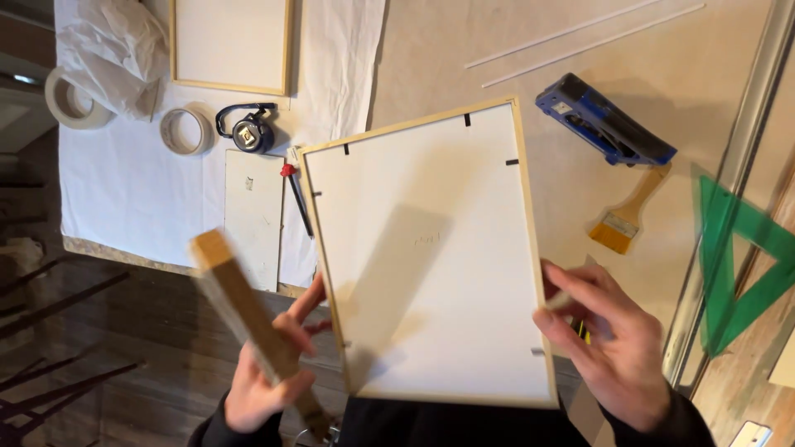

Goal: Assembling and securing artwork inside picture frames using a staple gun and backing boards.

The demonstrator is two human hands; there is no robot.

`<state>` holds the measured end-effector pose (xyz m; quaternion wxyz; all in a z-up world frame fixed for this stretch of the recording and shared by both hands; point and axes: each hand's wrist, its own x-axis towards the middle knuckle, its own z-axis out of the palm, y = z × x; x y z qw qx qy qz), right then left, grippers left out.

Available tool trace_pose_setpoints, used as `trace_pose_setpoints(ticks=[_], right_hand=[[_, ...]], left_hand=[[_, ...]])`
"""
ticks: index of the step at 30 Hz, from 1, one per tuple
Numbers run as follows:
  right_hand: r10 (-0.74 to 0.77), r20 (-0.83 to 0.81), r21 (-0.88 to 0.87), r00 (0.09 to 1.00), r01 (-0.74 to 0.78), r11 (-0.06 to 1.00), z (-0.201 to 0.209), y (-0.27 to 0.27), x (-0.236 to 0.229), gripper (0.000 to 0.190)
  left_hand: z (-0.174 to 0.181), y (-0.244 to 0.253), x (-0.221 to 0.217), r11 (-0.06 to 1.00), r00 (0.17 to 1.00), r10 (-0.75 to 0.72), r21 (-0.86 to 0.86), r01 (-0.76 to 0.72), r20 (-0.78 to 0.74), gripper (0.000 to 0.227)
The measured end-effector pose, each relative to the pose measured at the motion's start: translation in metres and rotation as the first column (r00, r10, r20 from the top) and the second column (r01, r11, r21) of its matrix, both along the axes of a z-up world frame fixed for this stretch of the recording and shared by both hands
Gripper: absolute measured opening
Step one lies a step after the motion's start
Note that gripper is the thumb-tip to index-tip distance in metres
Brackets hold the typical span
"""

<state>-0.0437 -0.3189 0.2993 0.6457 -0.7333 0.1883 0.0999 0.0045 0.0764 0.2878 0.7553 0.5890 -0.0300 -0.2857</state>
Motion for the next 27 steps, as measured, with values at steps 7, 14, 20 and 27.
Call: trace_pose_setpoints(ticks=[7,14,20,27], right_hand=[[-0.304,-0.055,0.044,0.951,0.306,0.951,-0.113,0.037,-0.051,0.059],[-0.553,-0.358,0.28,0.753,0.651,0.705,-0.191,0.108,-0.095,0.07],[-0.493,-0.656,0.394,0.572,0.816,0.422,-0.19,0.13,-0.059,0.059],[-0.482,-0.681,0.505,0.551,0.83,0.236,-0.23,0.131,-0.07,0.035]], left_hand=[[-0.11,-0.025,0.047,0.879,0.996,-0.086,0.469,0.082,-0.013,0.048],[-0.15,-0.139,0.143,0.686,0.769,-0.562,0.69,0.229,0.304,0.084],[-0.241,-0.198,0.176,0.476,0.533,-0.8,0.832,0.284,0.275,0.068],[-0.274,-0.234,0.177,0.38,0.324,-0.9,0.889,0.255,0.292,0.078]])
